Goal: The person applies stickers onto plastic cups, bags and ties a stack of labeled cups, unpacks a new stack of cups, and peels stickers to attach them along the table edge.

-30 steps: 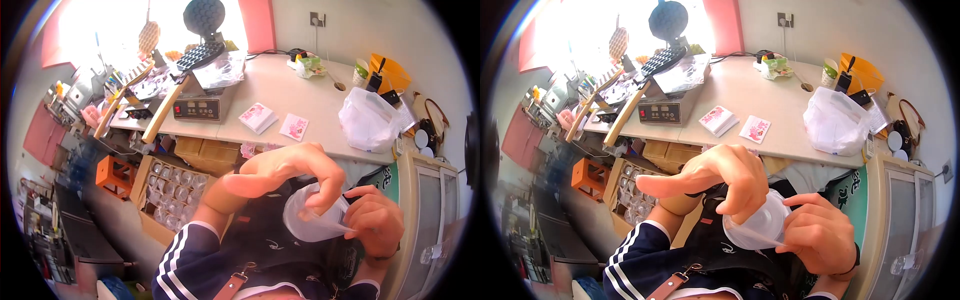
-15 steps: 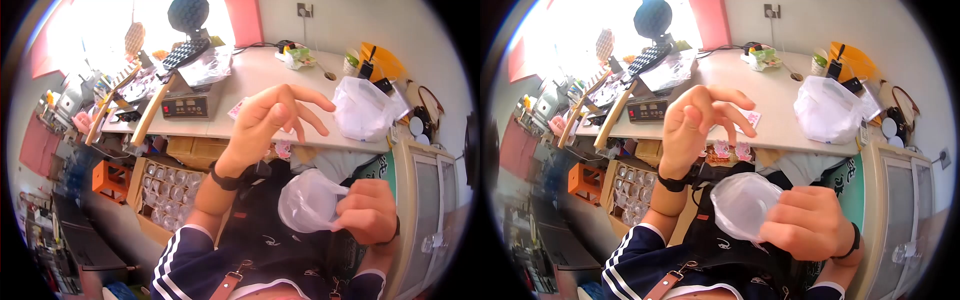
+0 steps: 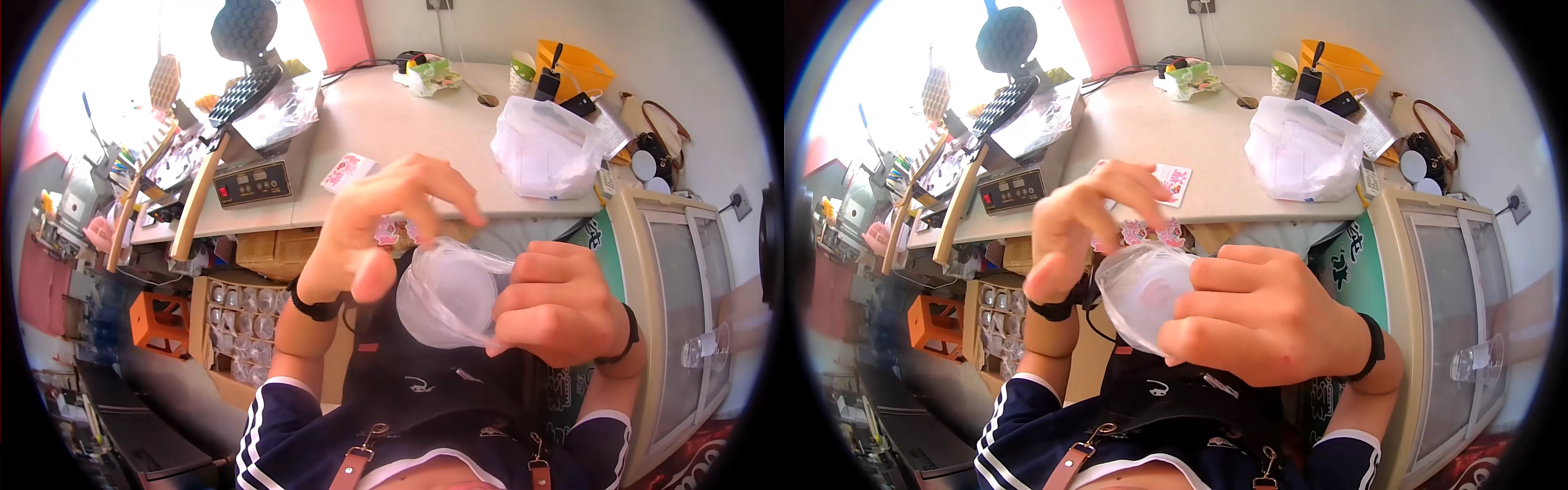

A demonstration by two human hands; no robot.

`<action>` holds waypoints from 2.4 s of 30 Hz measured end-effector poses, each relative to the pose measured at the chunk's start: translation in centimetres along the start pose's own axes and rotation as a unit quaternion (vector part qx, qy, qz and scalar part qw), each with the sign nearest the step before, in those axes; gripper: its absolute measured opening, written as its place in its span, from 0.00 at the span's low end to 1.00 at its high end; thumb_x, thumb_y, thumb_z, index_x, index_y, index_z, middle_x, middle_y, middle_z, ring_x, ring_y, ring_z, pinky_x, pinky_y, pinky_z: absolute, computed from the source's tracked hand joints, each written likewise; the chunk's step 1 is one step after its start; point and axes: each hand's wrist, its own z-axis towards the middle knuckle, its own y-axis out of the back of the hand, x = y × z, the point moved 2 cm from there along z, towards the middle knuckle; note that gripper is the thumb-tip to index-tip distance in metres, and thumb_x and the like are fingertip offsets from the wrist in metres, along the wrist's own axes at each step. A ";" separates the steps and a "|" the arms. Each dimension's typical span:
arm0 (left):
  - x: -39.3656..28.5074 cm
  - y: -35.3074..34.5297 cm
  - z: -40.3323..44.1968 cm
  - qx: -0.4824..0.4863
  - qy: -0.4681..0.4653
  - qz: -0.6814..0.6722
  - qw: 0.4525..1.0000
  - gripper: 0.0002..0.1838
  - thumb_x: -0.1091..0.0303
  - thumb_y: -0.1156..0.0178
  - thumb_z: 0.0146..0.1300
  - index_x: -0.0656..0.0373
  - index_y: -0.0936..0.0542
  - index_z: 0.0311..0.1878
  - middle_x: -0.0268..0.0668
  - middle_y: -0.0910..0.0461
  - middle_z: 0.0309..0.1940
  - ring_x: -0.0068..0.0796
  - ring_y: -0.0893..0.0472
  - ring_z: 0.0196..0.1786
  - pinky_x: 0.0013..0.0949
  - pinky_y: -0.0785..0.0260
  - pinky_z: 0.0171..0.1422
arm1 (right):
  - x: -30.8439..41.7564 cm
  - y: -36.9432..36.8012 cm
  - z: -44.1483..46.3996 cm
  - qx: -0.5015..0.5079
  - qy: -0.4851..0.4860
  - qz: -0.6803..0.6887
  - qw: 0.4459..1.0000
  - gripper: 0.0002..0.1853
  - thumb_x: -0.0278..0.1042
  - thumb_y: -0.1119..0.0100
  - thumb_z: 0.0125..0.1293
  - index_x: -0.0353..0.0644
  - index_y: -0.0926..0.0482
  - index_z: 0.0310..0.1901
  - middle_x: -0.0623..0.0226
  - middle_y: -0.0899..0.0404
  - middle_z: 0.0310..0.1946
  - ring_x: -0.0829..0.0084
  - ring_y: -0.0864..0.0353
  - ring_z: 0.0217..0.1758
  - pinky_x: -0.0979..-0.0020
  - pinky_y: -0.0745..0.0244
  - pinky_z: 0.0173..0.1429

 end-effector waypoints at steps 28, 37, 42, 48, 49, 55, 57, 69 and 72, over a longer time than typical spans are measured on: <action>-6.6 2.4 7.2 0.138 -0.106 0.176 0.969 0.18 0.56 0.21 0.43 0.62 0.16 0.23 0.30 0.25 0.14 0.23 0.34 0.17 0.29 0.50 0.24 | -2.0 4.2 3.5 0.017 -0.085 0.044 0.995 0.07 0.29 0.28 0.44 0.43 0.17 0.26 0.70 0.21 0.35 0.64 0.26 0.39 0.61 0.34 0.51; -0.9 1.1 4.7 0.041 0.075 -0.062 0.994 0.48 0.39 0.28 0.49 0.66 0.30 0.64 0.43 0.26 0.59 0.36 0.26 0.60 0.37 0.40 0.69 | -2.0 2.7 4.1 0.050 -0.258 0.345 0.901 0.04 0.18 0.32 0.50 0.33 0.17 0.29 0.67 0.20 0.31 0.76 0.22 0.38 0.75 0.28 0.47; -1.7 -3.3 0.7 0.157 0.184 -0.091 0.966 0.24 0.51 0.36 0.65 0.64 0.23 0.51 0.40 0.21 0.50 0.35 0.26 0.59 0.37 0.37 0.66 | -1.1 2.9 4.6 0.003 -0.223 0.144 0.964 0.06 0.12 0.33 0.48 0.33 0.17 0.26 0.65 0.21 0.32 0.74 0.22 0.38 0.74 0.28 0.46; -1.8 -3.4 -0.5 0.011 0.217 -0.008 0.976 0.05 0.75 0.49 0.65 0.61 0.24 0.40 0.41 0.21 0.47 0.39 0.27 0.53 0.36 0.41 0.62 | -4.1 1.3 0.2 -0.140 -0.194 0.274 0.931 0.47 0.39 0.24 0.52 0.41 0.44 0.70 0.58 0.33 0.63 0.63 0.32 0.64 0.62 0.36 0.68; -3.1 -3.2 0.7 0.035 0.123 0.129 0.983 0.07 0.76 0.48 0.60 0.61 0.24 0.40 0.40 0.23 0.50 0.41 0.28 0.56 0.38 0.44 0.64 | -3.8 0.1 -0.4 -0.071 -0.225 0.263 0.936 0.46 0.42 0.24 0.51 0.40 0.40 0.68 0.57 0.32 0.62 0.62 0.32 0.65 0.60 0.37 0.69; -4.6 -1.8 5.2 0.272 -0.084 0.212 0.935 0.12 0.65 0.41 0.54 0.58 0.24 0.40 0.39 0.26 0.61 0.44 0.29 0.64 0.46 0.49 0.72 | -1.3 -2.4 0.1 0.126 -0.174 0.022 0.977 0.29 0.44 0.28 0.57 0.36 0.25 0.56 0.53 0.26 0.53 0.58 0.28 0.60 0.58 0.34 0.64; -3.4 -0.9 4.6 0.231 0.065 -0.014 0.971 0.18 0.66 0.39 0.58 0.57 0.25 0.52 0.39 0.28 0.64 0.39 0.31 0.67 0.46 0.42 0.70 | -0.7 -2.2 1.5 0.076 -0.175 0.044 0.981 0.21 0.37 0.29 0.56 0.37 0.21 0.49 0.57 0.23 0.48 0.61 0.26 0.53 0.62 0.32 0.57; 7.4 -6.9 -9.0 0.257 0.272 -0.517 0.770 0.60 0.51 0.17 0.41 0.69 0.42 0.72 0.40 0.30 0.66 0.27 0.30 0.64 0.35 0.38 0.70 | 1.9 -0.8 3.7 0.046 -0.093 -0.035 0.994 0.21 0.44 0.55 0.76 0.36 0.18 0.37 0.59 0.17 0.39 0.61 0.19 0.38 0.65 0.26 0.43; 4.0 -5.9 -7.9 0.141 0.256 -0.350 0.890 0.60 0.52 0.18 0.43 0.67 0.45 0.73 0.41 0.30 0.65 0.30 0.30 0.65 0.35 0.38 0.70 | 0.3 0.7 3.5 0.014 -0.030 -0.178 0.983 0.19 0.40 0.55 0.75 0.34 0.20 0.35 0.56 0.19 0.38 0.58 0.20 0.37 0.62 0.25 0.41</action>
